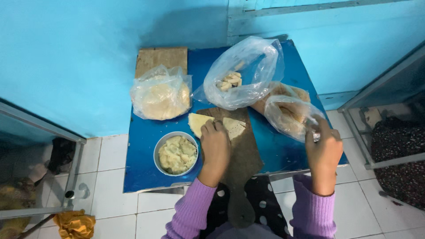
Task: The person sits at a small blue table and assembles snack pockets. They scoop a mashed filling from a bowl with a spoon onto flat slices, fold the slices over the filling by hand, and place the folded pieces into a plastic bag.
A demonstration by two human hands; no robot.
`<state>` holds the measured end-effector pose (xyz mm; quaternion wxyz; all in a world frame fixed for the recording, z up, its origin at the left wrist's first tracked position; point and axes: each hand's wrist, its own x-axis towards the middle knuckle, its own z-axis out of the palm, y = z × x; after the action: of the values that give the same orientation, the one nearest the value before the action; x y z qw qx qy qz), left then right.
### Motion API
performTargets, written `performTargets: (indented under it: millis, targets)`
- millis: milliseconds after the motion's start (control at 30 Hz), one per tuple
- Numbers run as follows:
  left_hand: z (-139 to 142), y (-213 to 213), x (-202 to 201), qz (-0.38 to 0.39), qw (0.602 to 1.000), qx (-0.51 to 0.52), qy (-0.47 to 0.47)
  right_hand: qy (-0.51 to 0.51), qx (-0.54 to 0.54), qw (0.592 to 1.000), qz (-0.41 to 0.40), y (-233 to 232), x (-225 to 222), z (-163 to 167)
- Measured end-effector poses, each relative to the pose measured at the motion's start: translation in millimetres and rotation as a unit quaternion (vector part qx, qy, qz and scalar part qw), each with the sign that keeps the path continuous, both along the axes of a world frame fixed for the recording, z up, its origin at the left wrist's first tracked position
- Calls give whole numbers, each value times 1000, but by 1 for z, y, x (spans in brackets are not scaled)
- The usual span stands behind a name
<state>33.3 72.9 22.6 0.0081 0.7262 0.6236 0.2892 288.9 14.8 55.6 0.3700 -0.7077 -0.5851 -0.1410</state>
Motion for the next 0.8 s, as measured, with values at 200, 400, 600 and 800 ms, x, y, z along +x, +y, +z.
performTargets:
  millis: [200, 400, 600, 800]
  targets:
    - [-1, 6, -1, -47, 991, 0, -129, -10, -31, 999, 13, 10, 12, -25]
    - [1, 9, -6, -104, 964, -6, -243, 114, 41, 989, 83, 18, 0, -20]
    - [4, 6, -15, -167, 943, 18, -287, 100, 104, 988, 61, 23, -11, -17]
    - [4, -41, -28, -160, 936, -153, -274, 120, 83, 985, 95, 24, -7, -24]
